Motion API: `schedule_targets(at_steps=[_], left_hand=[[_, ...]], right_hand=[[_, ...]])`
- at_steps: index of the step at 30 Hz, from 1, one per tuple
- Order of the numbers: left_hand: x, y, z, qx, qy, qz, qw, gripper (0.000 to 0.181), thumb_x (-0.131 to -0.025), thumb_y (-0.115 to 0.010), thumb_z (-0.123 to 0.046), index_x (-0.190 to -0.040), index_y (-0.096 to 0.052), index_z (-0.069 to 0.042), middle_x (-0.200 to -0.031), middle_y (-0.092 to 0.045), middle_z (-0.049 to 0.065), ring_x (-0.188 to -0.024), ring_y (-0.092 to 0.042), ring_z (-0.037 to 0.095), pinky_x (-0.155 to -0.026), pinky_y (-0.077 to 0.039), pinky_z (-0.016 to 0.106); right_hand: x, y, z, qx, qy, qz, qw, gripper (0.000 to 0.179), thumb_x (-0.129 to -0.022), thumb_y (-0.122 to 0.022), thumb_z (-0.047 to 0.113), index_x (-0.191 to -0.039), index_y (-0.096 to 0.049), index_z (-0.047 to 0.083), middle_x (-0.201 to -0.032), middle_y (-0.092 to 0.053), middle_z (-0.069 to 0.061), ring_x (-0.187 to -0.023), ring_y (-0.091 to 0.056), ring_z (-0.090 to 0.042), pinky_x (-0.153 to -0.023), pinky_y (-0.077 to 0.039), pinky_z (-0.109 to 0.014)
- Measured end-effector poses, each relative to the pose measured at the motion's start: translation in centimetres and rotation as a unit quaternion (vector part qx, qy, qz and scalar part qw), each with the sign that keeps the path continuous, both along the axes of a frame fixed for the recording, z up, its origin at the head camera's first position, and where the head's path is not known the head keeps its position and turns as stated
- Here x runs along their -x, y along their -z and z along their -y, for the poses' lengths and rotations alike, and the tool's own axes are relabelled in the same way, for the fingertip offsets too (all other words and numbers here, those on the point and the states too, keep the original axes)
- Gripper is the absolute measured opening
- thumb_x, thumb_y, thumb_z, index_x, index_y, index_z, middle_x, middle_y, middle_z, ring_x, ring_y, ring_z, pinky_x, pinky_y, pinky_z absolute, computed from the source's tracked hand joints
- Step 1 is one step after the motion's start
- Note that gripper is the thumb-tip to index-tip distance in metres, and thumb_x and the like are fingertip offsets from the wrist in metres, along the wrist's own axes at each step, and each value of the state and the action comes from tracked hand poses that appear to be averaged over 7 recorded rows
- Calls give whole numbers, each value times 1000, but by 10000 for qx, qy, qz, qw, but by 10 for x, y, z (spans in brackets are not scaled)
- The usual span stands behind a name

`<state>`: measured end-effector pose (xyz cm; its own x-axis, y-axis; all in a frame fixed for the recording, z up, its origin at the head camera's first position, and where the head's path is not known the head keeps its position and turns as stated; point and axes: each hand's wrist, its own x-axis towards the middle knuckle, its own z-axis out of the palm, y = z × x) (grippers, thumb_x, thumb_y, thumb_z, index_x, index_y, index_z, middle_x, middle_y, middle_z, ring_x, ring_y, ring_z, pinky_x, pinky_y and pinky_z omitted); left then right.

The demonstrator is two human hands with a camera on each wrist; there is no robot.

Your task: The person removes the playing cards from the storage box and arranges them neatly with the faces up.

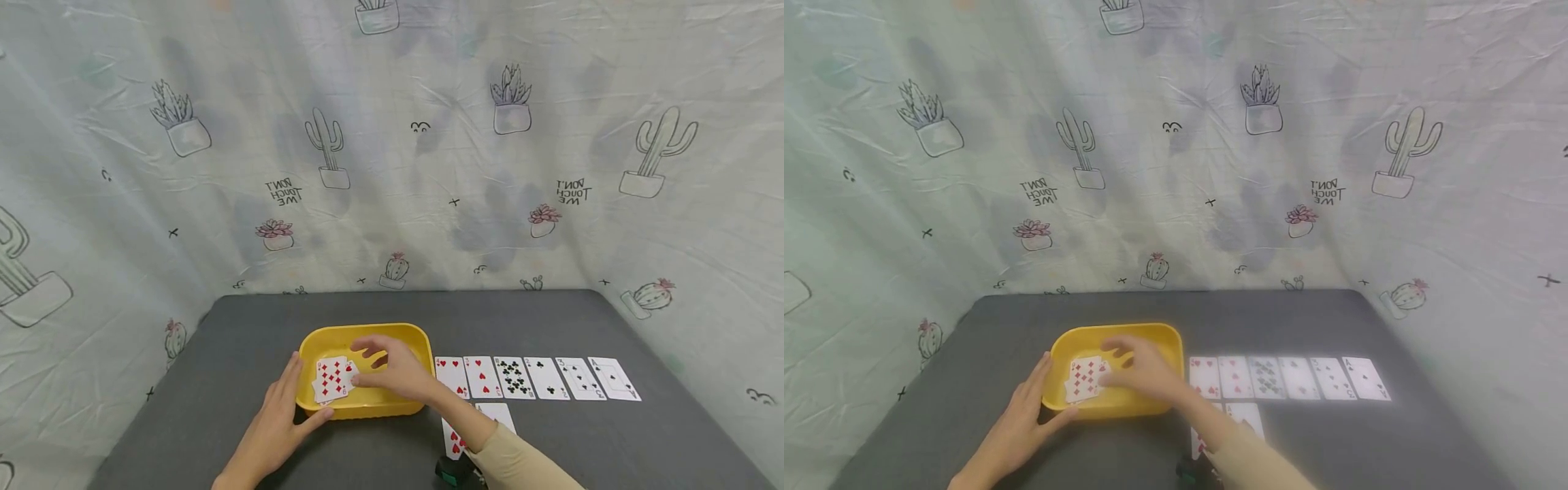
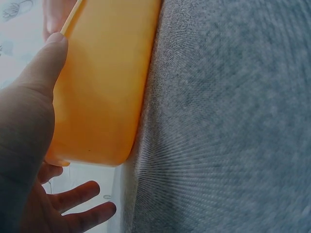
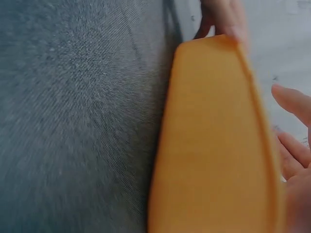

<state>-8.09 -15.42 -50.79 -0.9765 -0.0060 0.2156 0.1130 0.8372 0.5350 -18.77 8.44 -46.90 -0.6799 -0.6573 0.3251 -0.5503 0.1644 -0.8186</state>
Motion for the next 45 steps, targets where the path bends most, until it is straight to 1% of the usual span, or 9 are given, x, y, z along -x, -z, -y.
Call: schedule_targets(at_steps=[6,14,17,20,25,31,34,39,45], left_hand=[[0,-2,0,31,11,11,10000,108,-83,-57,-74,-160,-6,-17,-164,-5,7,-134,-32,40,-93,-39,64],[-2,2,-1,42,4,5,10000,109,-83,-55,-75,-160,-5,-17,-163,-8,10,-133,-33,39,-91,-41,63],[-4,3,-3,52,-7,1,10000,110,-82,-55,-75,-160,-5,-17,-163,-7,8,-133,-33,38,-92,-41,63],[-4,3,-4,59,-30,30,10000,110,-82,-55,-75,-160,-5,-16,-164,-5,6,-133,-33,37,-94,-40,63],[-4,2,-5,62,-32,67,10000,110,-82,-55,-76,-160,-5,-16,-164,-4,6,-135,-31,38,-95,-39,63],[-4,3,-5,88,-29,26,10000,109,-82,-56,-75,-160,-6,-16,-164,-4,6,-135,-31,38,-95,-39,63],[-5,3,-4,98,-32,-3,9999,109,-83,-56,-75,-160,-6,-16,-164,-4,6,-135,-31,38,-95,-38,63],[-6,3,-3,57,-22,8,10000,109,-83,-56,-74,-160,-5,-17,-164,-4,6,-135,-30,38,-95,-38,64],[-6,2,-4,23,-14,-22,10000,109,-83,-57,-73,-160,-6,-15,-164,-5,8,-135,-31,39,-96,-37,64]], right_hand=[[9,9,13,-323,-143,251,9991,58,-82,-83,23,-134,-59,13,-131,-60,-4,-116,-54,-27,-93,-49,-38],[19,15,24,-1241,-479,448,9901,72,-78,-86,28,-141,-55,13,-137,-56,6,-119,-53,-19,-94,-46,-31],[22,21,27,-1620,-620,342,9843,67,-79,-86,30,-138,-58,13,-133,-58,10,-119,-53,-12,-99,-42,-29],[24,25,27,-1713,-707,306,9822,59,-80,-85,28,-132,-63,12,-128,-61,10,-118,-53,-8,-102,-39,-29],[23,22,25,-1671,-469,35,9848,52,-77,-87,25,-123,-68,11,-118,-67,8,-110,-57,-7,-100,-41,-28],[22,22,26,-1695,-37,-60,9855,72,-72,-91,28,-133,-60,8,-126,-62,2,-109,-60,-15,-93,-46,-27],[21,25,29,-1840,51,-186,9827,78,-70,-92,31,-136,-56,7,-124,-62,0,-108,-58,-15,-92,-46,-26],[20,27,34,-2182,8,-723,9732,78,-71,-91,34,-136,-56,6,-122,-62,0,-105,-56,-10,-92,-46,-24],[19,25,37,-2282,118,-904,9693,79,-70,-91,33,-135,-57,6,-120,-62,1,-101,-56,-9,-90,-46,-23]])
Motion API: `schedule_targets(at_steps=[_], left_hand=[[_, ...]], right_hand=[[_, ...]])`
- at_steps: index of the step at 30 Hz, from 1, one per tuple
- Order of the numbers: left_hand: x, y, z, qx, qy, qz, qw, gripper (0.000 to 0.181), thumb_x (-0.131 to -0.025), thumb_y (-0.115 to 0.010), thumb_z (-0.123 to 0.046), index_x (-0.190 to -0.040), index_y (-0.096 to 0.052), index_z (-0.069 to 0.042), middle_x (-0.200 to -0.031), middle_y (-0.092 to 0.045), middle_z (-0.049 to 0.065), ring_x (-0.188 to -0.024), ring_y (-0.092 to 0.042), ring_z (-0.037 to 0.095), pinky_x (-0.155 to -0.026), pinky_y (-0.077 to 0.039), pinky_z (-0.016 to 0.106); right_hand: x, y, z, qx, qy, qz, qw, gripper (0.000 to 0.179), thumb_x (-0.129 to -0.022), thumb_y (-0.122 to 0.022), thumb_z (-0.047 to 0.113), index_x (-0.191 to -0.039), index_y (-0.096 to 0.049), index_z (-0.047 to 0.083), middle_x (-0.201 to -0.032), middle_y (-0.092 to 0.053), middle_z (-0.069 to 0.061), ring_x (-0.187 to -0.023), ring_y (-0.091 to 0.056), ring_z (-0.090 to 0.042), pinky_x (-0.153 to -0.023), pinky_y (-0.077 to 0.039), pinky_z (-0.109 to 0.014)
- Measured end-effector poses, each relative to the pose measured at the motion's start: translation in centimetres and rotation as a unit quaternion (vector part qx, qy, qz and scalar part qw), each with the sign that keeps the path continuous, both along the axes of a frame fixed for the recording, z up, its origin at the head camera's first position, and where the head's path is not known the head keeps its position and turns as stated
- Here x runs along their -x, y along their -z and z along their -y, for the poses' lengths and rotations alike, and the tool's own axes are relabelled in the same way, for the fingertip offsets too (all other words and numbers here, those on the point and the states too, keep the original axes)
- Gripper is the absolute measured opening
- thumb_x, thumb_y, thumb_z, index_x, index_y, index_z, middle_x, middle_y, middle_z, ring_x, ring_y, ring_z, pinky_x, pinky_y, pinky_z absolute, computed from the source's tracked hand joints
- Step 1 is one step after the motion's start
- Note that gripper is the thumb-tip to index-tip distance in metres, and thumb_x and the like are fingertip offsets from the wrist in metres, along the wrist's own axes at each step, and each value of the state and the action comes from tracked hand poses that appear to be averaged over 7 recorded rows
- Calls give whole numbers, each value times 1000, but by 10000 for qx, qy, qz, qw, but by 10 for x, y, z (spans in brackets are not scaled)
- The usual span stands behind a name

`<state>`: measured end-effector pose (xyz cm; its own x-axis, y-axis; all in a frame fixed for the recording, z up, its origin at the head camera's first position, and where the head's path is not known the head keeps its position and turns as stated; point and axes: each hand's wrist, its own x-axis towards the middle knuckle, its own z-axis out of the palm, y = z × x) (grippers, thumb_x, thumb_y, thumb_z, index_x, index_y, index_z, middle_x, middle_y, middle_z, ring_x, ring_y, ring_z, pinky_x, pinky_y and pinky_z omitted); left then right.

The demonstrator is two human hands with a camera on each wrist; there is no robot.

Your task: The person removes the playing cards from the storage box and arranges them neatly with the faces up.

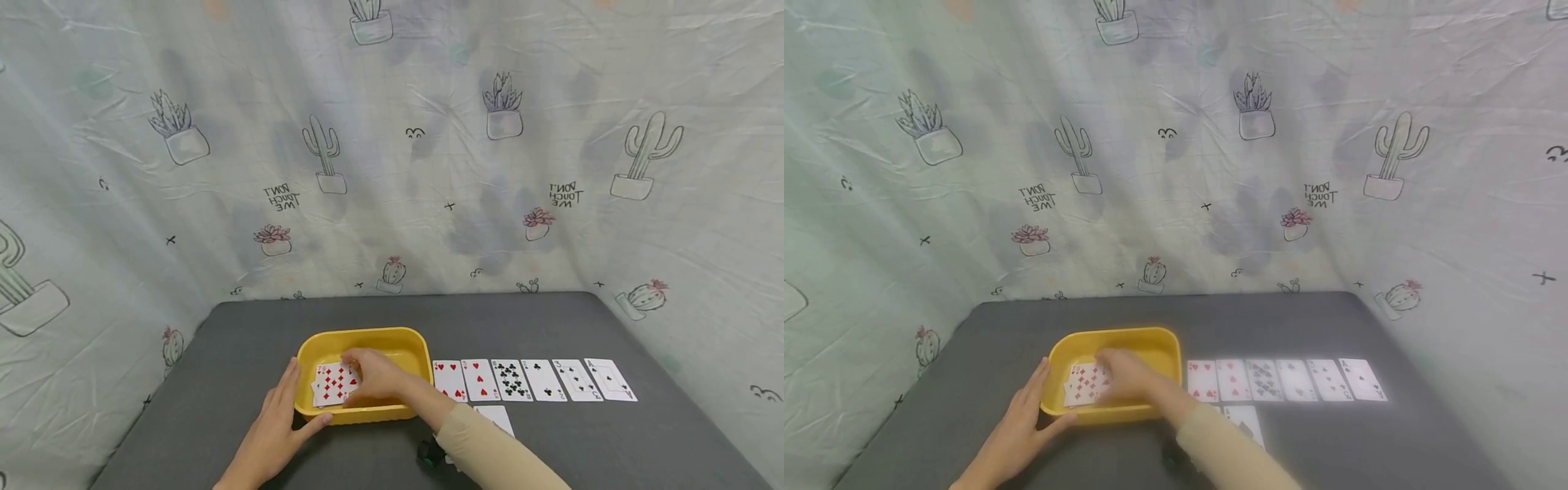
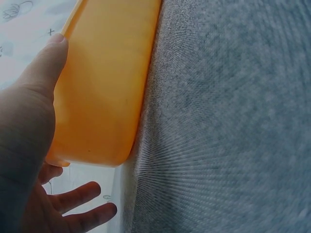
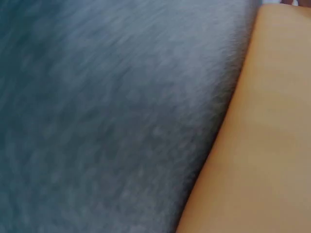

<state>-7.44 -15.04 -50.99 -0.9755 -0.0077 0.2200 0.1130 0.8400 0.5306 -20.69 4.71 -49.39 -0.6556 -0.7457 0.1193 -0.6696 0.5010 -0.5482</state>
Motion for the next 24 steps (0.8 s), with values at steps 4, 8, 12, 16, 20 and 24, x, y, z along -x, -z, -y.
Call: schedule_targets(at_steps=[4,8,12,16,20,24], left_hand=[[1,0,-1,-15,-4,2,10000,109,-82,-56,-75,-160,-6,-16,-164,-5,9,-135,-31,39,-95,-38,64],[0,2,-1,15,5,-39,10000,110,-82,-56,-75,-160,-6,-16,-164,-5,8,-135,-31,38,-95,-38,64],[0,3,0,48,2,-109,9999,110,-82,-56,-75,-160,-6,-15,-164,-5,8,-134,-32,38,-94,-39,63],[1,2,0,35,-21,-48,10000,110,-82,-56,-75,-160,-6,-16,-163,-6,9,-133,-33,38,-94,-39,63],[1,1,0,29,-32,-6,10000,110,-82,-56,-75,-160,-5,-16,-163,-7,11,-134,-32,38,-94,-39,63],[1,1,0,31,-17,-16,10000,110,-82,-57,-74,-160,-6,-15,-163,-6,10,-134,-32,38,-95,-39,63]], right_hand=[[-1,-2,1,-34,15,-129,9999,81,-69,-92,33,-136,-56,5,-119,-63,1,-98,-56,-8,-89,-46,-22],[-1,-2,2,-29,-82,-213,9997,84,-68,-93,32,-137,-54,4,-117,-60,1,-97,-54,-8,-87,-46,-20],[-1,-3,1,74,-209,-251,9994,85,-68,-93,29,-138,-51,3,-116,-56,-2,-96,-53,-11,-85,-45,-19],[0,-3,-1,270,-261,-192,9991,87,-68,-94,24,-139,-50,3,-122,-54,-4,-100,-54,-14,-88,-45,-20],[1,-2,-2,443,-181,-157,9987,87,-66,-95,24,-138,-52,3,-126,-54,-3,-104,-55,-12,-92,-44,-21],[1,-1,-1,545,-147,-87,9984,86,-64,-95,22,-137,-54,3,-126,-56,-2,-105,-55,-12,-92,-44,-21]])
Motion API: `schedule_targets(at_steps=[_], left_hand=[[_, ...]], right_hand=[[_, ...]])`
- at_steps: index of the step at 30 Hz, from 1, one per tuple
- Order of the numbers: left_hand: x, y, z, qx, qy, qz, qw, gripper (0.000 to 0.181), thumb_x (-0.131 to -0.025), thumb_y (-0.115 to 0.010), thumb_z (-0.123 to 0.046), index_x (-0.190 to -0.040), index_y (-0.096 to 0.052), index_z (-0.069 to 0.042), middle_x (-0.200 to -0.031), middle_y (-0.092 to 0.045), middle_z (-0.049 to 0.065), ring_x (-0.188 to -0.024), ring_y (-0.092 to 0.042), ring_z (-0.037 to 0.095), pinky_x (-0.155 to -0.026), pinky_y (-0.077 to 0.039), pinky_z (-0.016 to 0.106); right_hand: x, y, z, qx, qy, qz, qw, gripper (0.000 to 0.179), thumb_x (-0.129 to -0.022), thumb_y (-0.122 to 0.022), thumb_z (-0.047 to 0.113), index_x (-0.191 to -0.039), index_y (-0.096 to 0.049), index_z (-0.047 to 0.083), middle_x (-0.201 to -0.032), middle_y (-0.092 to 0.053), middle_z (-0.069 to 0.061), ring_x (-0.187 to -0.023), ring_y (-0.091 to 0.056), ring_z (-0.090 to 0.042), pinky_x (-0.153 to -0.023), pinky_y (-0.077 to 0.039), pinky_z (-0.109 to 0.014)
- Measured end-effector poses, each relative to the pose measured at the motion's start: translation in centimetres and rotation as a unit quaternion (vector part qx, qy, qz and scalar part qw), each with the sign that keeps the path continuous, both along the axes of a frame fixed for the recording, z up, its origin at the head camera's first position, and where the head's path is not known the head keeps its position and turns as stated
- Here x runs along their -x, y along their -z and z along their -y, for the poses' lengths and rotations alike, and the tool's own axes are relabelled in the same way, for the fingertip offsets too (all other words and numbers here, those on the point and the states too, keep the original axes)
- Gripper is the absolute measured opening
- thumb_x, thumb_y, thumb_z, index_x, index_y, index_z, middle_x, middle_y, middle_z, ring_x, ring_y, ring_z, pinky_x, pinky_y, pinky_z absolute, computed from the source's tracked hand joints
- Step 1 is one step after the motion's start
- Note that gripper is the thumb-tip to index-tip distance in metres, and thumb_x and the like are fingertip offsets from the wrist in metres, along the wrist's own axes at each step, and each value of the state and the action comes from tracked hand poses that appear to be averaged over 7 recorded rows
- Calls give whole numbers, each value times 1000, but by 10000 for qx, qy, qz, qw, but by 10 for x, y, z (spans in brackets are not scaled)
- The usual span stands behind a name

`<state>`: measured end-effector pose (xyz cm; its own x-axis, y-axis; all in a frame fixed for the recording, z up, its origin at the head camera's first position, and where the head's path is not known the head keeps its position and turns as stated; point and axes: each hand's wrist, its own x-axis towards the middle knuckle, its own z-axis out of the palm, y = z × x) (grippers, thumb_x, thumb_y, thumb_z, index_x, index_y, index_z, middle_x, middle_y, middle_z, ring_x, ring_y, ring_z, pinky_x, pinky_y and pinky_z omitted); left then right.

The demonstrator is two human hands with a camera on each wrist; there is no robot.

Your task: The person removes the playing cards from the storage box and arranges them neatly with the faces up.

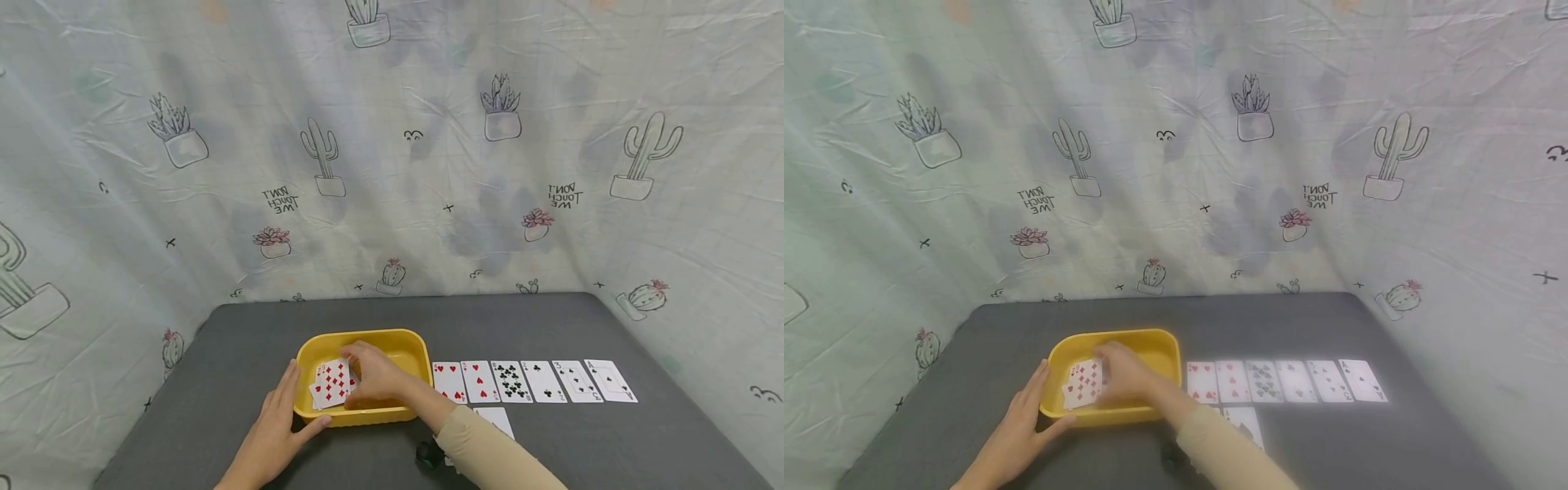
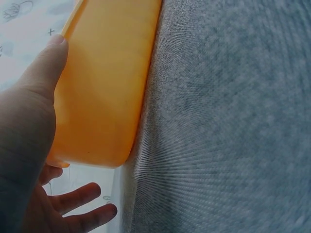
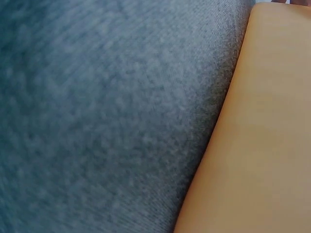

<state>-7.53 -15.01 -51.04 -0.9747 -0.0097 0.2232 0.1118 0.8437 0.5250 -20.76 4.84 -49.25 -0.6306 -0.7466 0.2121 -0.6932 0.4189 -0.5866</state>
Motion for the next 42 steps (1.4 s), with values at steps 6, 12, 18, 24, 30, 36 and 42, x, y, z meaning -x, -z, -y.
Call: schedule_targets(at_steps=[6,12,18,24,30,36,42], left_hand=[[1,-1,-1,26,-19,18,10000,111,-82,-55,-76,-160,-6,-15,-163,-6,10,-134,-32,39,-95,-38,64],[1,-2,-2,68,-45,-26,10000,111,-81,-55,-77,-160,-7,-14,-163,-8,11,-134,-33,38,-96,-38,63],[2,-1,-2,81,-79,40,9999,112,-80,-55,-78,-160,-6,-15,-163,-7,10,-134,-32,37,-97,-38,63],[1,-1,-3,68,-84,26,9999,112,-81,-55,-77,-160,-7,-15,-163,-7,10,-134,-33,37,-96,-38,63],[1,-1,-3,77,-96,1,9999,111,-81,-55,-77,-160,-7,-15,-163,-8,10,-133,-34,37,-95,-39,63],[1,-1,-3,119,-91,-20,9999,110,-81,-54,-77,-160,-9,-14,-163,-8,9,-133,-35,37,-92,-41,63],[0,1,-2,156,-79,-104,9998,109,-81,-54,-77,-160,-11,-14,-163,-9,8,-131,-36,36,-92,-42,62]], right_hand=[[2,0,0,5,-13,-40,10000,87,-64,-95,20,-138,-53,3,-125,-55,-1,-106,-55,-13,-91,-44,-20],[4,2,-1,-11,-80,-119,9999,86,-65,-95,21,-138,-53,3,-126,-54,0,-107,-53,-12,-91,-44,-19],[1,-3,-2,0,-106,-11,9999,85,-66,-94,19,-138,-53,3,-124,-54,-1,-106,-54,-14,-91,-44,-19],[0,-4,-2,39,-106,20,9999,84,-66,-94,17,-138,-54,2,-123,-54,-2,-105,-54,-16,-90,-44,-20],[1,-3,-1,98,-114,101,9998,85,-66,-94,18,-138,-54,4,-123,-54,-1,-105,-53,-14,-89,-45,-19],[-1,-7,-3,226,-178,154,9995,86,-66,-93,15,-140,-52,2,-124,-53,-2,-106,-54,-17,-83,-46,-18],[-4,-15,-8,296,-220,68,9993,85,-68,-92,13,-141,-51,0,-130,-51,-4,-108,-55,-21,-84,-49,-22]])
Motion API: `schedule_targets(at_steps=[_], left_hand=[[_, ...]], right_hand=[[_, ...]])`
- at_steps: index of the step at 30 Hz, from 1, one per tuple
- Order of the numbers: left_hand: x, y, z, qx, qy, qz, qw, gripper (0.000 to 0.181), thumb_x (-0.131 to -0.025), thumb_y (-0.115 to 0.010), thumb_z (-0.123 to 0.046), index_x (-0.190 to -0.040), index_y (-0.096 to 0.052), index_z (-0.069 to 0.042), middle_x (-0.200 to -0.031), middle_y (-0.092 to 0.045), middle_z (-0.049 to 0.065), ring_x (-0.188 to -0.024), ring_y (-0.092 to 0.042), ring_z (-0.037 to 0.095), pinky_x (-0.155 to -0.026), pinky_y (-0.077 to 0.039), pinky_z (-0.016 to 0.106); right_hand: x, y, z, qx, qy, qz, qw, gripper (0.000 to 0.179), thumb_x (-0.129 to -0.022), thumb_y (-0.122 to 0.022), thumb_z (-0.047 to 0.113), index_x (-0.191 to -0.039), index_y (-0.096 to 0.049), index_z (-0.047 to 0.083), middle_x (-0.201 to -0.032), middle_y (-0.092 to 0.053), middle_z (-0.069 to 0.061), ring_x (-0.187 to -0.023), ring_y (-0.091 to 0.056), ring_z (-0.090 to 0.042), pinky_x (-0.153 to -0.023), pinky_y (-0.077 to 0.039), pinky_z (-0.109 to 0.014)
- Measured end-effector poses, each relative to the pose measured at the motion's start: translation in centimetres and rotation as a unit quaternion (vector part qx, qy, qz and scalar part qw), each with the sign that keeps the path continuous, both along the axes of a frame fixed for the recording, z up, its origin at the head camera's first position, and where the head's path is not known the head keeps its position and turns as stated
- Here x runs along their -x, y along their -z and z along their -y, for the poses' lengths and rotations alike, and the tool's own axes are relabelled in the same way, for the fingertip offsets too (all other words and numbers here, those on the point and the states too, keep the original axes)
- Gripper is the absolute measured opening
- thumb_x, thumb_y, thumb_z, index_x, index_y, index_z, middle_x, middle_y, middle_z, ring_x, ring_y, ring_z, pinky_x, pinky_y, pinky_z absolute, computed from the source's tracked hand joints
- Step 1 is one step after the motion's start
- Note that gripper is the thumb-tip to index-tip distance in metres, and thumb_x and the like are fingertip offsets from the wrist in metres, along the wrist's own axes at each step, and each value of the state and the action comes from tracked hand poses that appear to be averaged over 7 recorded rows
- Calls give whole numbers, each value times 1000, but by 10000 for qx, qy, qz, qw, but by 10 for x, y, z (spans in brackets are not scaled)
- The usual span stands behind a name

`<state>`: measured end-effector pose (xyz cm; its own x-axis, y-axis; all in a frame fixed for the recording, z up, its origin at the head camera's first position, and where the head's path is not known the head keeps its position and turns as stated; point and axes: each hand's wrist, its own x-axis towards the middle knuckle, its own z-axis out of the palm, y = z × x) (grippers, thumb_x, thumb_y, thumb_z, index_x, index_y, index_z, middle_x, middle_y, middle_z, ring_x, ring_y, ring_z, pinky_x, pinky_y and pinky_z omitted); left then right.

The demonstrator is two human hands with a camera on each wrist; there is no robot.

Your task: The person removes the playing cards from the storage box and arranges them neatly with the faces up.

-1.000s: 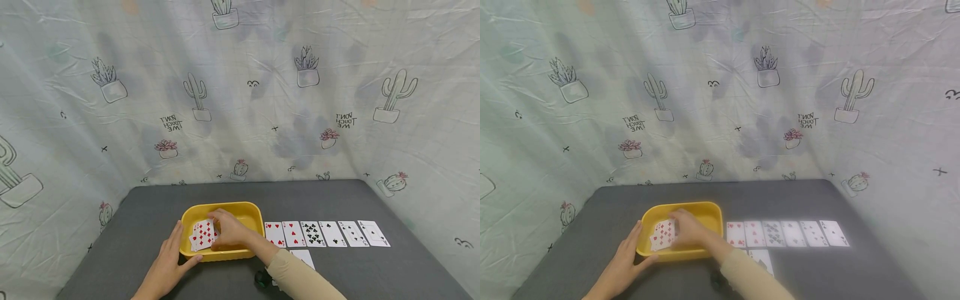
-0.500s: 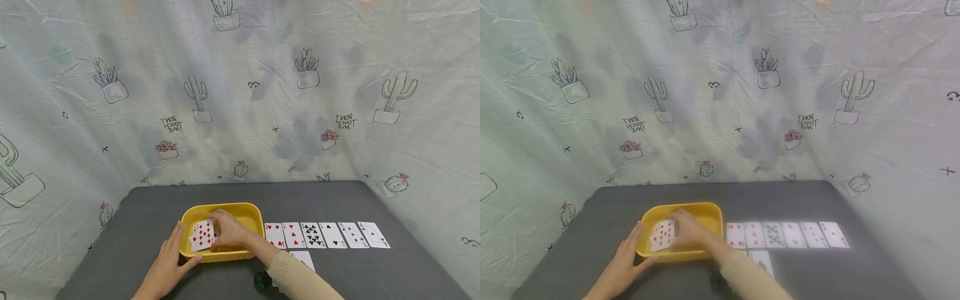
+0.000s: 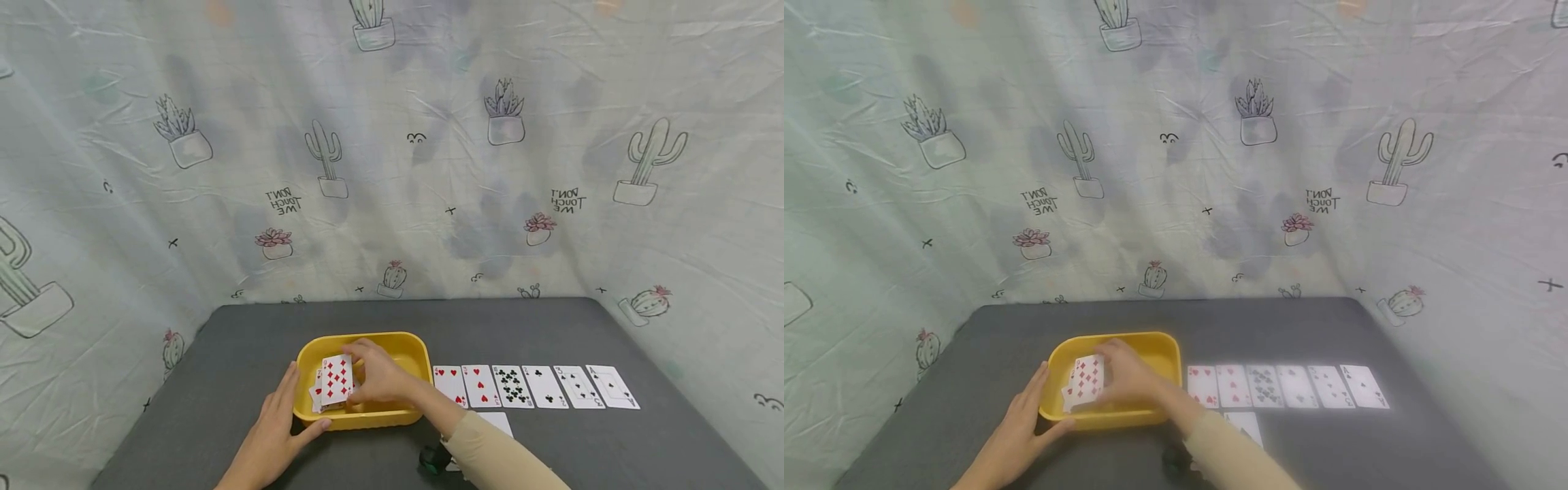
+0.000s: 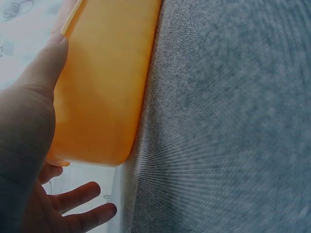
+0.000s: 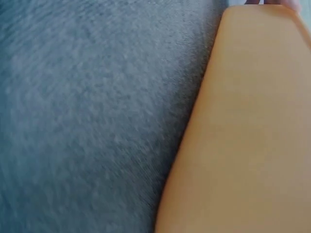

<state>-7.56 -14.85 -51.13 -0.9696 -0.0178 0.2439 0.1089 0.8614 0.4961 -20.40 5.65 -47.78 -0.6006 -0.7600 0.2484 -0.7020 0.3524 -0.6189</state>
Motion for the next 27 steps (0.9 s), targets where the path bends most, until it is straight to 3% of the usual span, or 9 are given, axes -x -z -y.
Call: schedule_targets(at_steps=[9,17,27], left_hand=[[-1,-4,1,37,-66,316,9995,113,-79,-50,-82,-160,-3,-17,-163,-7,8,-132,-35,35,-93,-41,62],[0,-4,0,19,-55,320,9995,115,-79,-51,-81,-160,-4,-16,-163,-7,9,-133,-34,35,-95,-39,63],[0,-5,-2,30,-140,352,9993,116,-78,-51,-82,-160,-4,-15,-163,-7,9,-132,-34,35,-95,-39,62]], right_hand=[[0,-12,-12,134,-96,160,9997,86,-69,-91,10,-143,-48,1,-131,-48,-9,-110,-56,-23,-88,-51,-29],[-2,-21,-26,313,-16,125,9994,84,-69,-92,13,-142,-50,4,-131,-48,-5,-110,-55,-21,-91,-50,-30],[-4,-40,-62,810,-459,-57,9956,84,-72,-89,11,-145,-47,10,-134,-45,-6,-113,-52,-21,-95,-48,-41]])
